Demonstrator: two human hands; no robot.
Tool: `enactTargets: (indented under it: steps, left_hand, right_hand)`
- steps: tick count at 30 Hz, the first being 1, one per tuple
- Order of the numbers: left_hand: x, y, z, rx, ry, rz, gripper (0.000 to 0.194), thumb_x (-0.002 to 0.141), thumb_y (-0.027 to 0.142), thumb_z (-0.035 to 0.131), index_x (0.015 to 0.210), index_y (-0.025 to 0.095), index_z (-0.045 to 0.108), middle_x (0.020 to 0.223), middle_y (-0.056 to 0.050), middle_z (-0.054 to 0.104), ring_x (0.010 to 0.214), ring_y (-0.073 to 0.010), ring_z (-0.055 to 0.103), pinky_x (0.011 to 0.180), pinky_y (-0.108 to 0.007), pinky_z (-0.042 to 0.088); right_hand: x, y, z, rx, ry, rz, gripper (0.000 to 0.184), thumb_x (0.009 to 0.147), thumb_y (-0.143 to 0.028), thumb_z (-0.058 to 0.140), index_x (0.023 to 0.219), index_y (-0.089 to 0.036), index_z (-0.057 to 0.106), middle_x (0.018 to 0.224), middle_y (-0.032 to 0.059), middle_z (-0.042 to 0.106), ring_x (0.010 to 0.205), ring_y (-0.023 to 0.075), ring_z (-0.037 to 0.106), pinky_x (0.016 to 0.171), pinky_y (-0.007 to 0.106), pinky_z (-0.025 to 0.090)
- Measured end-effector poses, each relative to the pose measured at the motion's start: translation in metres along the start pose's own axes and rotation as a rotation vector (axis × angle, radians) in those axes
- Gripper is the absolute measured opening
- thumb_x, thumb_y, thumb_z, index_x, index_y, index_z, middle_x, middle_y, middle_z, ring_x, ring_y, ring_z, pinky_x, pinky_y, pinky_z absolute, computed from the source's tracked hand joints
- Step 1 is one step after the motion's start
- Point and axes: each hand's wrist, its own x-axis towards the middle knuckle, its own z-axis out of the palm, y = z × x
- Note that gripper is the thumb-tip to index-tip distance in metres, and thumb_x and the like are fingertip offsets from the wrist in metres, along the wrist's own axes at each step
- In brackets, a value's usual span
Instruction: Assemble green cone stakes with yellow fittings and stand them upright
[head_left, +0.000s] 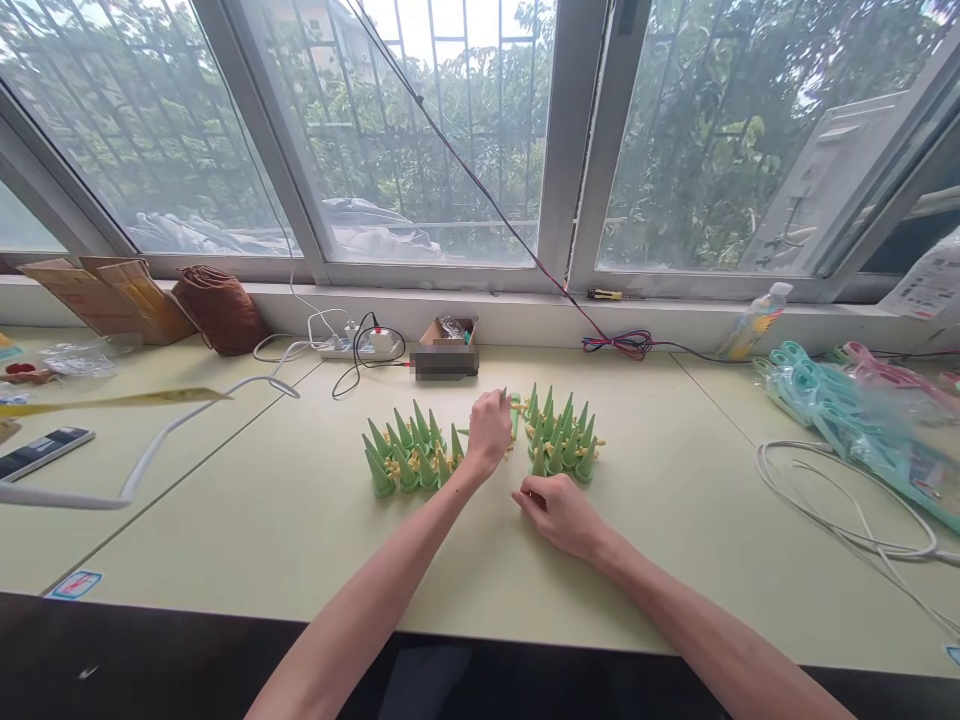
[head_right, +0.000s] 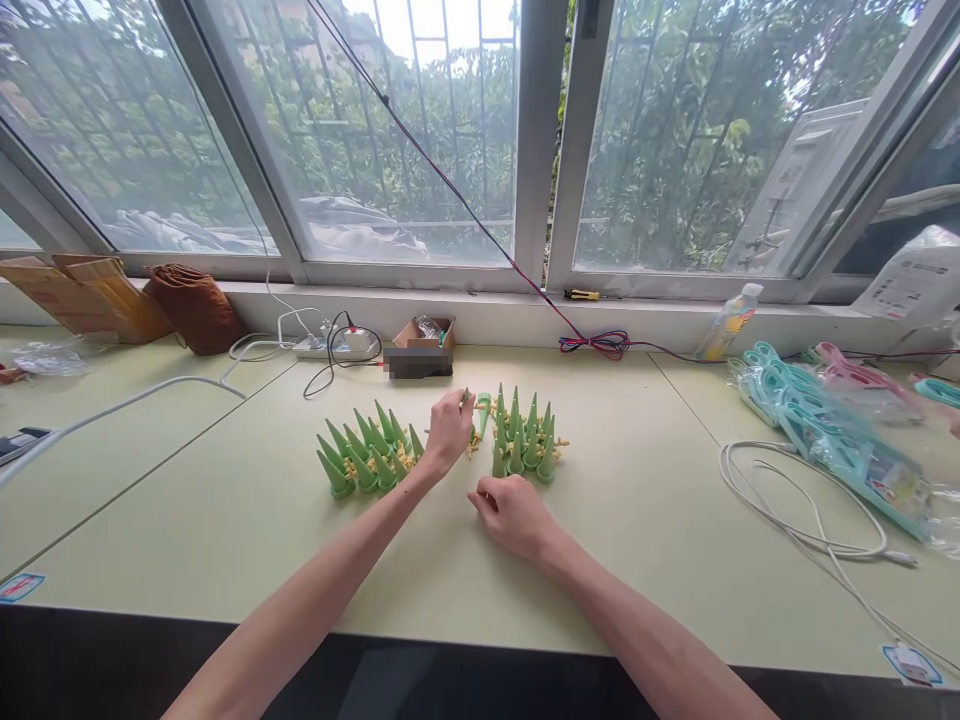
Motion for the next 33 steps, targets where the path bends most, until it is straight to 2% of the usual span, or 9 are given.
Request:
enactTargets:
  steps: [6,16,20,22,25,27,29,33]
  left_hand:
    - [-0.011,-0.008,0.005,0.093,-0.042,-0.077,0.028,0.098,0.027,0.040,0.079,0.016,0.059,0.076,-0.011,0.063,0.079,-0.0267,0.056,0.069,-0.035,0.039]
    - [-0.023,-0.015,0.002,0.047,-0.087,-0.058,0.027,0.097,0.028,0.043,0.077,0.016,0.057,0.077,-0.008,0.063,0.077,-0.0223,0.058,0.068,-0.032,0.042]
    - [-0.028,-0.011,-0.001,-0.002,-0.072,-0.042,0.018,0.096,0.027,0.046,0.097,0.014,0.059,0.093,-0.011,0.065,0.084,-0.0221,0.061,0.072,-0.033,0.047]
    - [-0.034,-0.006,-0.006,-0.014,-0.054,-0.029,0.021,0.096,0.027,0.048,0.109,0.013,0.056,0.102,-0.013,0.064,0.092,-0.0236,0.061,0.078,-0.035,0.048]
    - [-0.044,0.003,-0.016,0.004,-0.025,0.041,0.018,0.095,0.020,0.047,0.111,0.015,0.055,0.107,-0.012,0.061,0.102,-0.0248,0.058,0.085,-0.037,0.048]
    - [-0.050,0.008,-0.022,0.103,-0.035,0.117,0.013,0.094,0.017,0.047,0.102,0.016,0.056,0.099,-0.011,0.060,0.097,-0.0253,0.058,0.082,-0.037,0.048]
    - [-0.055,0.011,-0.027,0.209,-0.098,0.156,0.011,0.094,0.017,0.046,0.095,0.017,0.057,0.096,-0.010,0.059,0.093,-0.0251,0.058,0.076,-0.034,0.049]
    - [-0.058,0.010,-0.028,0.350,-0.294,0.059,0.017,0.095,0.026,0.045,0.102,0.017,0.057,0.096,-0.009,0.055,0.064,-0.0183,0.058,0.050,-0.028,0.041]
  right_hand:
    - [0.000,-0.002,-0.001,0.028,-0.029,0.008,0.033,0.093,-0.025,0.046,0.061,-0.019,0.044,0.052,-0.0048,0.039,0.048,0.0091,0.031,0.051,0.023,0.026]
    - [0.000,-0.004,-0.004,0.024,-0.040,0.015,0.031,0.092,-0.024,0.047,0.062,-0.019,0.047,0.052,-0.0044,0.042,0.047,0.0092,0.034,0.051,0.023,0.026]
    - [0.000,-0.003,-0.004,0.021,-0.037,0.013,0.030,0.092,-0.023,0.047,0.062,-0.019,0.048,0.051,-0.0045,0.042,0.047,0.0093,0.034,0.050,0.023,0.026]
    - [-0.001,-0.003,-0.004,0.025,-0.039,0.011,0.029,0.092,-0.022,0.047,0.063,-0.019,0.048,0.052,-0.0045,0.042,0.047,0.0092,0.034,0.051,0.023,0.027]
    - [0.000,-0.003,-0.004,0.023,-0.035,0.008,0.029,0.091,-0.021,0.048,0.062,-0.019,0.048,0.052,-0.0041,0.045,0.047,0.0093,0.036,0.051,0.023,0.027]
    - [0.000,-0.003,-0.004,0.019,-0.032,0.008,0.029,0.091,-0.021,0.048,0.062,-0.019,0.047,0.053,-0.0040,0.046,0.048,0.0092,0.036,0.051,0.023,0.027]
    - [0.000,-0.004,-0.003,0.018,-0.033,0.012,0.030,0.090,-0.020,0.048,0.061,-0.019,0.046,0.052,-0.0042,0.046,0.048,0.0090,0.036,0.051,0.023,0.026]
    - [0.000,-0.004,-0.004,0.035,-0.038,0.010,0.029,0.090,-0.020,0.048,0.062,-0.019,0.044,0.053,-0.0044,0.045,0.048,0.0088,0.036,0.051,0.022,0.027]
